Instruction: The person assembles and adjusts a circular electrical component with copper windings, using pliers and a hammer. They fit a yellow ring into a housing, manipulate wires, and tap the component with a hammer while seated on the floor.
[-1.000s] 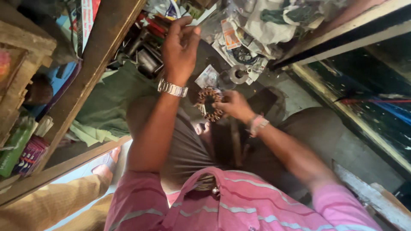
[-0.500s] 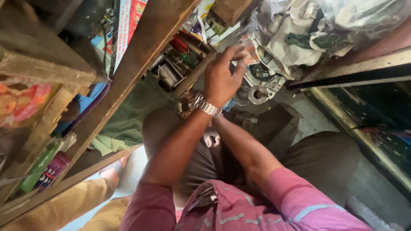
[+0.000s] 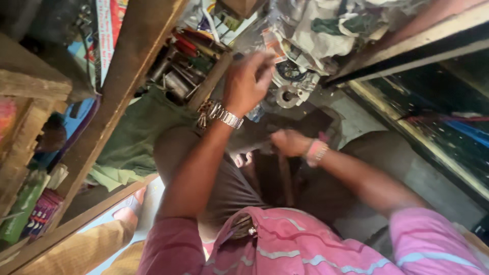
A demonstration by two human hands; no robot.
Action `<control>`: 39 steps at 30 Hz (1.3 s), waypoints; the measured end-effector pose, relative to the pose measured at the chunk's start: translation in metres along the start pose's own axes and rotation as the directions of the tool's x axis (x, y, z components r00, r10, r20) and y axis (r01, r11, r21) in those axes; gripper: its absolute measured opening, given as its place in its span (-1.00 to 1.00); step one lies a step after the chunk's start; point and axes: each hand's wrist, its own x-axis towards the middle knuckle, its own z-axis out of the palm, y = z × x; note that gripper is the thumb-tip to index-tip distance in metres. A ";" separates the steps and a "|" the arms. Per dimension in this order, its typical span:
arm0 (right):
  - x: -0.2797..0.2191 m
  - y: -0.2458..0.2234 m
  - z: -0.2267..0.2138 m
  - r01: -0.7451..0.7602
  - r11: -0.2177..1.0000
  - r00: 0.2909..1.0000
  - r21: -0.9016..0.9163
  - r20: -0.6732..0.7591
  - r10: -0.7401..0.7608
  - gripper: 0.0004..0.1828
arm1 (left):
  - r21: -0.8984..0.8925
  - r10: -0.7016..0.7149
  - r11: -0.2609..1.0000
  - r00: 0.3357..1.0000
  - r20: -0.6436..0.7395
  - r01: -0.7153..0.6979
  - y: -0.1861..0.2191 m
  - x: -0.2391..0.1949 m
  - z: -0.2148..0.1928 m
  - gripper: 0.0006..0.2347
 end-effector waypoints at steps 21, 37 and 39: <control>-0.085 -0.041 -0.092 0.630 0.651 0.608 0.423 -0.791 -0.074 -0.63 | -0.817 -0.439 0.414 0.874 0.209 0.403 -0.017 0.000 0.051 -0.85; -0.077 -0.015 -0.102 0.743 0.556 0.469 0.373 -0.882 -0.035 -0.74 | -0.667 -0.307 0.504 0.836 0.454 0.548 -0.024 -0.002 0.047 -0.82; -0.076 -0.016 -0.103 0.750 0.549 0.467 0.370 -0.883 -0.044 -0.73 | -0.623 -0.269 0.575 0.841 0.469 0.531 -0.024 -0.003 0.044 -0.83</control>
